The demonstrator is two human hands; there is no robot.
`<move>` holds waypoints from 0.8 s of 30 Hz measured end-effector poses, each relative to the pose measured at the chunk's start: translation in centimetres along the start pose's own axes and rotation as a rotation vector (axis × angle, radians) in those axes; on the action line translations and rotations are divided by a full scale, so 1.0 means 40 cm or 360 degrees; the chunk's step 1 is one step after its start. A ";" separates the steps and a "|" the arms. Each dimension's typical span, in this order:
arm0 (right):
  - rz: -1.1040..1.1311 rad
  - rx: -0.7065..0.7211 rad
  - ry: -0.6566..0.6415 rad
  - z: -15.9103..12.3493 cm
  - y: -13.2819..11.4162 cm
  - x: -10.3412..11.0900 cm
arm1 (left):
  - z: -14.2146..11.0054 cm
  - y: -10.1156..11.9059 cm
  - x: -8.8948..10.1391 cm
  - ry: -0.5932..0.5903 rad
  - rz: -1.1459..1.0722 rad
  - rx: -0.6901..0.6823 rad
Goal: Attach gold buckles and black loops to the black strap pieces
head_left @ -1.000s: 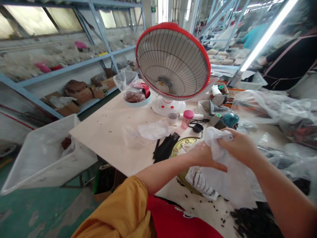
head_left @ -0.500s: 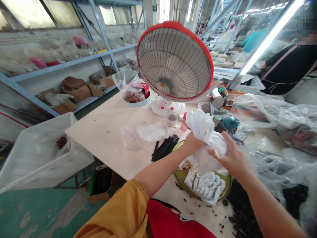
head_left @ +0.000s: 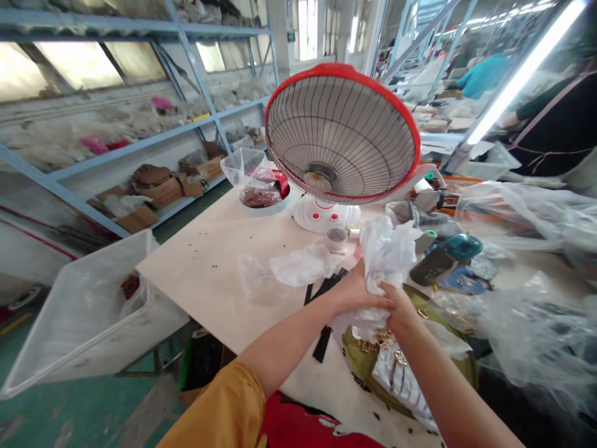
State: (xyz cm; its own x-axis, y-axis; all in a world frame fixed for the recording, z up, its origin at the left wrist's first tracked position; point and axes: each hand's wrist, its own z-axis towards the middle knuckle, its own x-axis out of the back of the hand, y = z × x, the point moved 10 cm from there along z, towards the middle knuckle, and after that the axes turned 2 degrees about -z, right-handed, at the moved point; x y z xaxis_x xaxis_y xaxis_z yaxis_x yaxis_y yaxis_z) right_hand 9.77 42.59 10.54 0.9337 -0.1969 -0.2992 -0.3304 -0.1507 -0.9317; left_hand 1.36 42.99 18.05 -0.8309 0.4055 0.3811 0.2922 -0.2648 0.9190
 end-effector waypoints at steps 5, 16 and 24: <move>0.0054 -0.0282 -0.0162 0.028 0.073 -0.173 | 0.020 -0.115 0.112 -0.0207 -0.0013 0.0119; -0.0027 -0.0949 -0.0053 0.052 0.442 -0.236 | -0.019 -0.504 0.408 -0.0241 0.0698 0.0929; 0.0049 -0.1092 0.0049 0.085 0.583 -0.321 | -0.169 -0.604 0.366 -0.0289 0.0715 0.1044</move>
State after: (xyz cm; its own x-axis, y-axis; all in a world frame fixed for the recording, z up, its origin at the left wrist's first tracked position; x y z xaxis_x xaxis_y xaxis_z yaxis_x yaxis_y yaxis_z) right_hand -9.45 44.90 -8.06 0.9215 -0.2366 -0.3079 -0.3787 -0.7223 -0.5787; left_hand -21.07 49.42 0.74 -0.4953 0.5330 0.6860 0.8438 0.1074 0.5257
